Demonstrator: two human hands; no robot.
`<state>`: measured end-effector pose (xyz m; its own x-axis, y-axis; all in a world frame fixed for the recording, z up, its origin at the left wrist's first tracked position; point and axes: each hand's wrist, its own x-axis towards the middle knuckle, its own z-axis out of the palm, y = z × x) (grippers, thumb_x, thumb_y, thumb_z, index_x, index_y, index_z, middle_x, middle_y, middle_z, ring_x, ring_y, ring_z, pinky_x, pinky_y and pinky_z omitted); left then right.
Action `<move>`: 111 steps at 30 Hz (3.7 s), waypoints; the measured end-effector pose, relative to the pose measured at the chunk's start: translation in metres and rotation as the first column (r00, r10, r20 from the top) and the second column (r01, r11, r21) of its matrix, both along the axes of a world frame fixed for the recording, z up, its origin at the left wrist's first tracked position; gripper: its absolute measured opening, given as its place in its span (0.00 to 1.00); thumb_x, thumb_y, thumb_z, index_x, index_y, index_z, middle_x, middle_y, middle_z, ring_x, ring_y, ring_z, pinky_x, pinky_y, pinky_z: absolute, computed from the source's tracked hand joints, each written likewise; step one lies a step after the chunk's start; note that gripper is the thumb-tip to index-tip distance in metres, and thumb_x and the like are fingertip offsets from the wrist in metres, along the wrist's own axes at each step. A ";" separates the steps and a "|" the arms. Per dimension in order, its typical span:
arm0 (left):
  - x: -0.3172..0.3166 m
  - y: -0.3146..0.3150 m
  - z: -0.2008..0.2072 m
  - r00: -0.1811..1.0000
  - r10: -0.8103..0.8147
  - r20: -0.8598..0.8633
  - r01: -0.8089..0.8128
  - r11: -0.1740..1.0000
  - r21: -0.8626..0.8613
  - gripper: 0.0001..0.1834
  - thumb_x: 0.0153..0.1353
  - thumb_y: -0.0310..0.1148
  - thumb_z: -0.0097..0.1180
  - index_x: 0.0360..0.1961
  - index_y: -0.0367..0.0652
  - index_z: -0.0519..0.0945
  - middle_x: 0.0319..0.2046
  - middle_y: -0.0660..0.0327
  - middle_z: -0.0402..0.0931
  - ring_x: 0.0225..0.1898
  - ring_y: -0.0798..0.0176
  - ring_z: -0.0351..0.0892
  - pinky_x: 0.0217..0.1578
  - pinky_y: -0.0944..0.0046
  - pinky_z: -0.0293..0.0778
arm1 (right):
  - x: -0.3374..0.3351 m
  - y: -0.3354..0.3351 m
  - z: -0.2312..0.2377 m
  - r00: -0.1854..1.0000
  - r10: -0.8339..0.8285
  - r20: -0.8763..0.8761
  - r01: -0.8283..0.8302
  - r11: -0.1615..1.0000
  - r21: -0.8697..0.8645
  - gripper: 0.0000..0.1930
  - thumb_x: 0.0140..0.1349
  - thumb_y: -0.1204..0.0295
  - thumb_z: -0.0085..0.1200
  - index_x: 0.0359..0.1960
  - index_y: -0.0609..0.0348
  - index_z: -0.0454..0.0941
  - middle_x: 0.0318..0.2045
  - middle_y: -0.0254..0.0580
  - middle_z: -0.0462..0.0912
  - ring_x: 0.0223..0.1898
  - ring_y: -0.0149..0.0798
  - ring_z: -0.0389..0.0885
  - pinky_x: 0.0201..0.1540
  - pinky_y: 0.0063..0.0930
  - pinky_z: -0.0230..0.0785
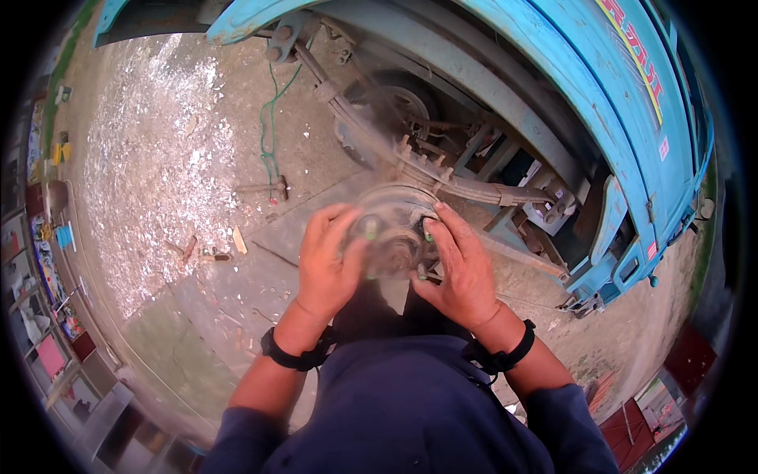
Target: The person uses a hammer and other metal tools to strike and detach the wheel hub assembly from a vehicle axle.
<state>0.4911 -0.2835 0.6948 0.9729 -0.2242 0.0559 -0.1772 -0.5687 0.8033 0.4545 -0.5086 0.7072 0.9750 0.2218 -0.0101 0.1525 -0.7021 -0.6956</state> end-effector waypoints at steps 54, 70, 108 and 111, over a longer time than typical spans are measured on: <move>-0.370 0.370 -0.310 0.503 0.401 -0.766 -0.507 0.854 0.114 0.17 0.68 0.37 0.55 0.48 0.32 0.78 0.36 0.55 0.81 0.34 0.65 0.79 0.39 0.64 0.75 | -0.174 0.279 -0.179 0.825 0.310 -0.472 -0.307 0.948 0.086 0.16 0.59 0.63 0.62 0.45 0.58 0.78 0.30 0.44 0.82 0.33 0.50 0.81 0.37 0.41 0.74; -0.350 0.374 -0.698 0.343 0.517 -0.784 -0.537 0.793 0.288 0.28 0.65 0.39 0.60 0.57 0.27 0.71 0.49 0.41 0.79 0.49 0.50 0.81 0.51 0.57 0.74 | -0.239 0.299 -0.399 0.743 0.156 -0.650 -0.011 0.975 0.221 0.19 0.61 0.68 0.64 0.50 0.62 0.76 0.32 0.42 0.80 0.30 0.37 0.81 0.31 0.30 0.73; -0.243 0.288 -0.389 0.521 0.025 -0.853 -0.850 0.104 -0.516 0.11 0.66 0.27 0.49 0.49 0.44 0.71 0.35 0.63 0.73 0.39 0.62 0.76 0.45 0.53 0.76 | -0.192 0.248 -0.276 0.697 -0.009 -0.717 0.241 0.945 0.222 0.20 0.63 0.67 0.63 0.53 0.62 0.75 0.33 0.38 0.83 0.28 0.29 0.76 0.35 0.25 0.71; -0.231 0.272 -0.297 0.586 0.132 -0.800 -0.781 0.354 -0.514 0.11 0.68 0.33 0.52 0.50 0.45 0.71 0.36 0.64 0.70 0.38 0.65 0.73 0.41 0.59 0.76 | -0.185 0.232 -0.236 0.708 -0.008 -0.706 0.311 0.901 0.302 0.21 0.64 0.66 0.63 0.54 0.62 0.75 0.35 0.37 0.82 0.30 0.28 0.77 0.35 0.25 0.72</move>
<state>0.2602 -0.0116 0.3981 0.7572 0.1012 -0.6453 0.5130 0.5194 0.6835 0.2700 -0.2766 0.4715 0.7527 0.1963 -0.6284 -0.5519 -0.3324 -0.7648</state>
